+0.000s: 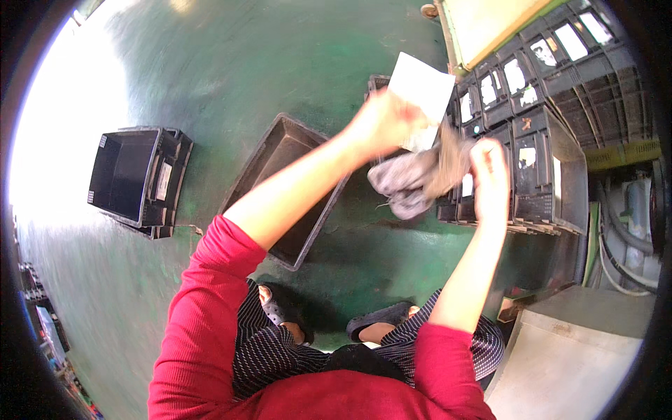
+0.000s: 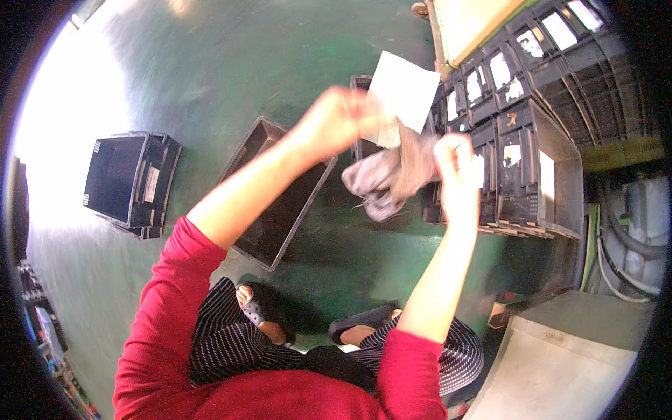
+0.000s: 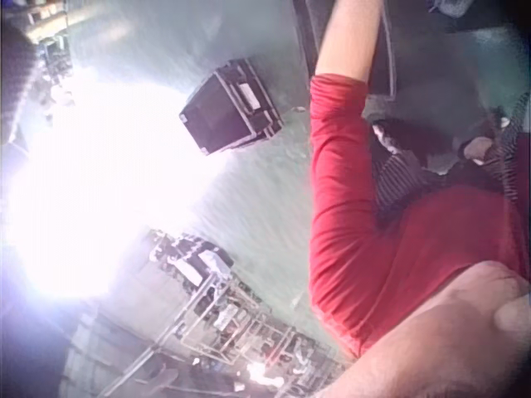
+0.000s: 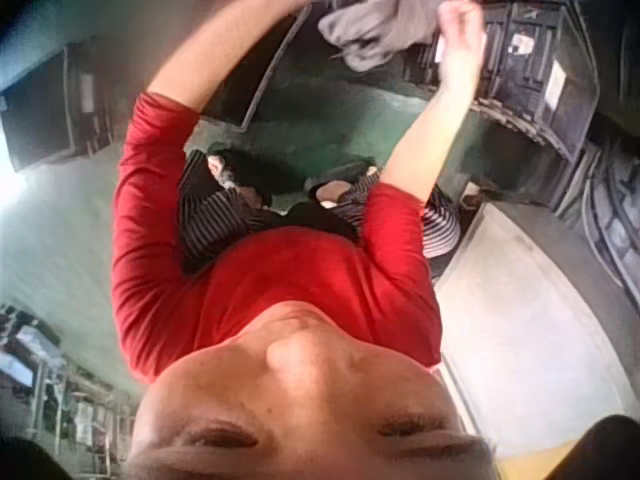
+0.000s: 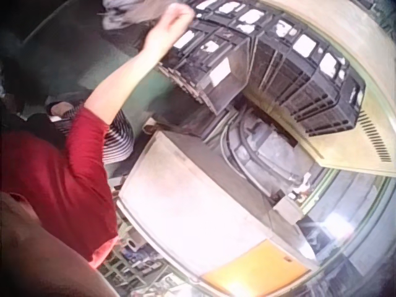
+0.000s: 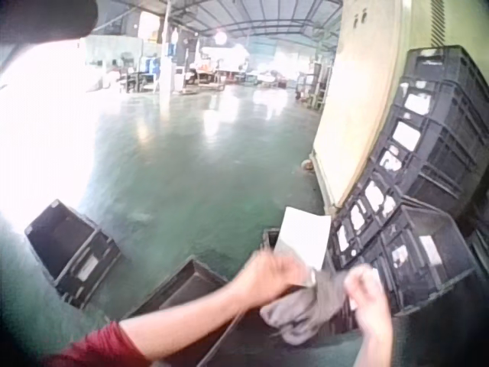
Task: The person wipes the interior of black plastic crates with a cloth, then places white paper sheets inside each crate. The person repeats this process for multiple crates, stacking them after each one is prepared.
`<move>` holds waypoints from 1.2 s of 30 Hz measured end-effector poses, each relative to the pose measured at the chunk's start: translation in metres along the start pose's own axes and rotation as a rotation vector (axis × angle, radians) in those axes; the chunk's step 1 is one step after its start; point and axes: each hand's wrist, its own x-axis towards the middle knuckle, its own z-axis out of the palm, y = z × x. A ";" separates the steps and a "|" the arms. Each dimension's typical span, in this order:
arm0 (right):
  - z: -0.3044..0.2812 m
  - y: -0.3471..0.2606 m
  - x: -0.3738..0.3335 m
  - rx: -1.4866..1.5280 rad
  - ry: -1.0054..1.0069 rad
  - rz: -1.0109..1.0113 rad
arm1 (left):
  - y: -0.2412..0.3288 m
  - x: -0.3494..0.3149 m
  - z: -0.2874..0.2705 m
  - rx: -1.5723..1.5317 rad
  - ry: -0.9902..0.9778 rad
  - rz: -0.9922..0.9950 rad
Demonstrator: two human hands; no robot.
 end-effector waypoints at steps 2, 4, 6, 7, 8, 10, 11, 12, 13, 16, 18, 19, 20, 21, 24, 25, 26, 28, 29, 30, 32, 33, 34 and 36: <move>-0.018 -0.012 0.024 0.446 -0.030 -0.019 | 0.051 0.040 -0.016 -0.184 0.071 0.061; -0.028 -0.014 0.045 0.470 0.032 0.060 | 0.055 0.065 0.006 -0.176 -0.182 -0.085; -0.053 0.020 0.075 -0.276 -0.163 0.051 | 0.047 0.095 0.033 -0.036 -0.315 -0.235; -0.051 0.020 0.079 -0.475 -0.071 0.051 | 0.050 0.110 0.038 -0.206 -0.243 -0.229; -0.052 0.017 0.078 -0.177 -0.086 0.001 | 0.051 0.122 0.042 -0.373 -0.168 -0.221; -0.041 0.003 0.072 -0.045 -0.115 0.089 | 0.075 0.132 0.059 -0.483 -0.109 -0.225; -0.030 -0.002 0.078 -0.154 -0.090 0.093 | 0.076 0.140 0.062 -0.477 -0.107 -0.259; -0.029 0.022 0.097 -0.155 -0.022 0.027 | 0.076 0.151 0.069 -0.532 -0.104 -0.273; -0.022 0.054 0.121 -0.149 0.043 -0.047 | 0.077 0.163 0.071 -0.577 -0.095 -0.286; -0.038 0.072 0.151 -0.558 0.162 0.121 | 0.058 0.200 0.044 -0.948 -0.284 -0.275; -0.053 0.066 0.164 -0.251 0.107 0.049 | 0.071 0.188 0.024 -0.845 -0.200 -0.189; -0.056 0.030 0.153 -0.020 0.044 0.027 | 0.069 0.176 0.008 -0.693 -0.120 -0.131; -0.046 0.010 0.150 0.207 0.062 -0.022 | 0.076 0.163 -0.008 -0.523 -0.035 -0.056; -0.050 -0.001 0.156 -0.306 -0.112 0.169 | 0.072 0.147 -0.018 -0.384 0.075 -0.254; -0.058 0.005 0.151 -0.640 -0.281 0.140 | 0.043 0.120 -0.035 -0.431 0.115 -0.338; -0.070 -0.007 0.150 -0.363 -0.168 0.110 | 0.046 0.110 -0.035 -0.611 0.134 -0.266; -0.076 -0.021 0.146 -0.403 -0.186 0.007 | 0.056 0.106 -0.040 -0.547 0.123 -0.271; -0.054 -0.049 0.139 -0.362 -0.248 0.025 | 0.042 0.080 -0.071 -0.442 0.129 -0.333; -0.043 -0.055 0.139 -0.220 -0.292 0.058 | 0.030 0.060 -0.086 -0.309 0.119 -0.354; -0.029 -0.061 0.139 -0.065 -0.310 0.060 | 0.018 0.036 -0.103 -0.168 0.111 -0.392; -0.004 -0.092 0.132 0.166 -0.317 0.042 | -0.024 -0.025 -0.135 0.226 0.330 -0.443; 0.009 -0.108 0.128 0.255 -0.317 0.033 | -0.030 -0.065 -0.143 0.456 0.480 -0.481; 0.023 -0.125 0.126 0.353 -0.321 0.018 | -0.065 -0.118 -0.164 0.787 0.672 -0.371; 0.040 -0.134 0.125 0.472 -0.358 0.012 | -0.106 -0.218 -0.161 0.951 0.772 -0.659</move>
